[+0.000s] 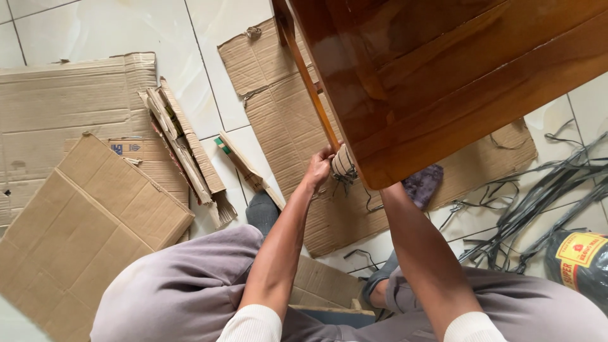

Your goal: The person wraps the legs of a wooden chair with cardboard and plastic strips for protection.

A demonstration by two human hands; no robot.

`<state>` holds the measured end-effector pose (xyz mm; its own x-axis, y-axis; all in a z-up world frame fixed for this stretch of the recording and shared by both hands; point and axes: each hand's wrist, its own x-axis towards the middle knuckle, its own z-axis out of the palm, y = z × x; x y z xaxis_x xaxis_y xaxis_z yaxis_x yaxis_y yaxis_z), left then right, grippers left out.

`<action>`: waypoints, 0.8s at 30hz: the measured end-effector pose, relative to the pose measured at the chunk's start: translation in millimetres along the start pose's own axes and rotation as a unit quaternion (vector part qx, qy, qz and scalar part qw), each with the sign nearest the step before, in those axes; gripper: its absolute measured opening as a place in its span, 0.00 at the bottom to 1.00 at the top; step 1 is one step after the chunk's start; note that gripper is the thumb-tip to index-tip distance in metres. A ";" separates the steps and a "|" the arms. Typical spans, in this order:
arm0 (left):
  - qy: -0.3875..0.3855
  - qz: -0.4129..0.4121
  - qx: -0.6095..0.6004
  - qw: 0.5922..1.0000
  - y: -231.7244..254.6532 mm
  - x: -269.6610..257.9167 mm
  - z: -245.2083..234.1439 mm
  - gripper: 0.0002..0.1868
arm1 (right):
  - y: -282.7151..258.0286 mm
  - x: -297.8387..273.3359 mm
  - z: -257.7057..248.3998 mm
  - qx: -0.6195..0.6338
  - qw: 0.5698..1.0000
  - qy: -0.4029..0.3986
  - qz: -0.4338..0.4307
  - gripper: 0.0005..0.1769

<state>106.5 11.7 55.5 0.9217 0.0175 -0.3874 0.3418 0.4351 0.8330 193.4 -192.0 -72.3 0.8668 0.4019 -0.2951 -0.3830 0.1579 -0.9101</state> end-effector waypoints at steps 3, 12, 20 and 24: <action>0.000 0.028 0.067 0.997 -15.8 6.7 -9.7 0.20 | -1.3 -1.4 -1.5 0.055 0.997 -0.013 0.042 0.27; 0.034 0.088 0.167 0.982 -12.4 -4.7 -16.4 0.19 | -18.7 -13.5 1.5 0.199 0.968 -0.049 0.148 0.26; 0.058 0.047 0.186 0.980 27.4 -4.5 2.5 0.15 | -106.2 -42.4 65.1 0.121 0.980 0.021 0.154 0.25; 0.033 0.002 0.196 0.980 1.4 9.4 -12.0 0.14 | -111.3 -38.6 70.2 0.075 0.982 0.060 0.163 0.24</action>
<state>113.5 23.3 48.3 0.9134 0.0826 -0.3986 0.3952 0.0549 0.9169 180.2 -161.9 60.8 0.7190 0.3450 -0.6034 -0.6807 0.1738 -0.7117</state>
